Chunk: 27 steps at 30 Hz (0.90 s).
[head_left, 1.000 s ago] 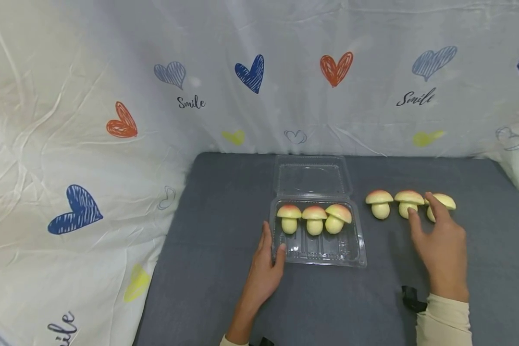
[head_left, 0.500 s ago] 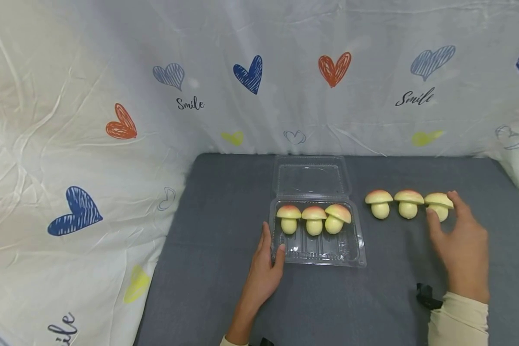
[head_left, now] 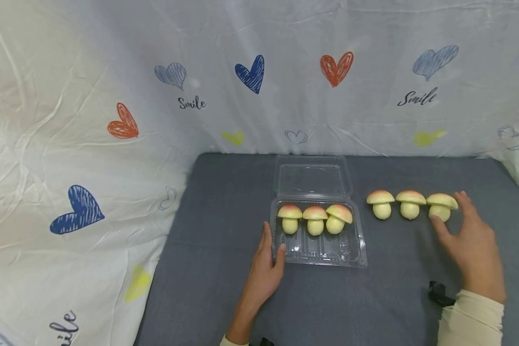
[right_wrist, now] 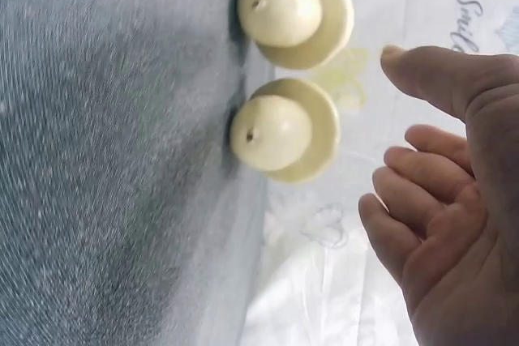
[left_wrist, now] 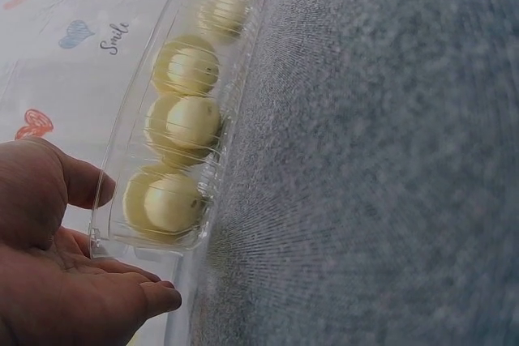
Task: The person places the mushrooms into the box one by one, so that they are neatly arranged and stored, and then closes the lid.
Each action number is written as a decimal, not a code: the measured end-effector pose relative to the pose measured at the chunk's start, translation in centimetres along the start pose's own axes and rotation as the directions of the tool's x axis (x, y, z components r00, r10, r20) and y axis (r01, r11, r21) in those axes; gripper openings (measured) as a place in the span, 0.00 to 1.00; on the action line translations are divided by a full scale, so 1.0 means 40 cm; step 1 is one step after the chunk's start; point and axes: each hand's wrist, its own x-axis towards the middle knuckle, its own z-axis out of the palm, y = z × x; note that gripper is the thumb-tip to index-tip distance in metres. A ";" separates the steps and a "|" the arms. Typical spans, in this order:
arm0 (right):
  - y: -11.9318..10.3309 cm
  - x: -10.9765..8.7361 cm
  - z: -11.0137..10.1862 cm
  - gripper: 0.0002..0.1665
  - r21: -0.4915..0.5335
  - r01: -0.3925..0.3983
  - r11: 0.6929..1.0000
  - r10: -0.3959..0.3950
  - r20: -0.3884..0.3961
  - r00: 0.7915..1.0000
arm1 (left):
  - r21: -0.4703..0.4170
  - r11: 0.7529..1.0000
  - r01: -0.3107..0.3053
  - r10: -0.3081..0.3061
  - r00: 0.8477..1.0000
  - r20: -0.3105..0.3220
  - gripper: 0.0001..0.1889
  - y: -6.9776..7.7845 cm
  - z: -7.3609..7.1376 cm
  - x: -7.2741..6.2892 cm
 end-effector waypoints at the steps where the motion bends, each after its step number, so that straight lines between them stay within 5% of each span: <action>1: 0.004 0.002 0.001 0.50 -0.016 0.000 1.000 0.000 0.005 1.000 | 0.001 1.000 0.002 -0.002 1.000 0.001 0.41 0.000 0.000 0.000; 27: 0.086 0.055 0.006 0.55 -0.038 0.046 0.998 -0.040 0.138 0.990 | 0.010 1.000 -0.001 0.000 1.000 0.003 0.41 0.003 -0.002 -0.001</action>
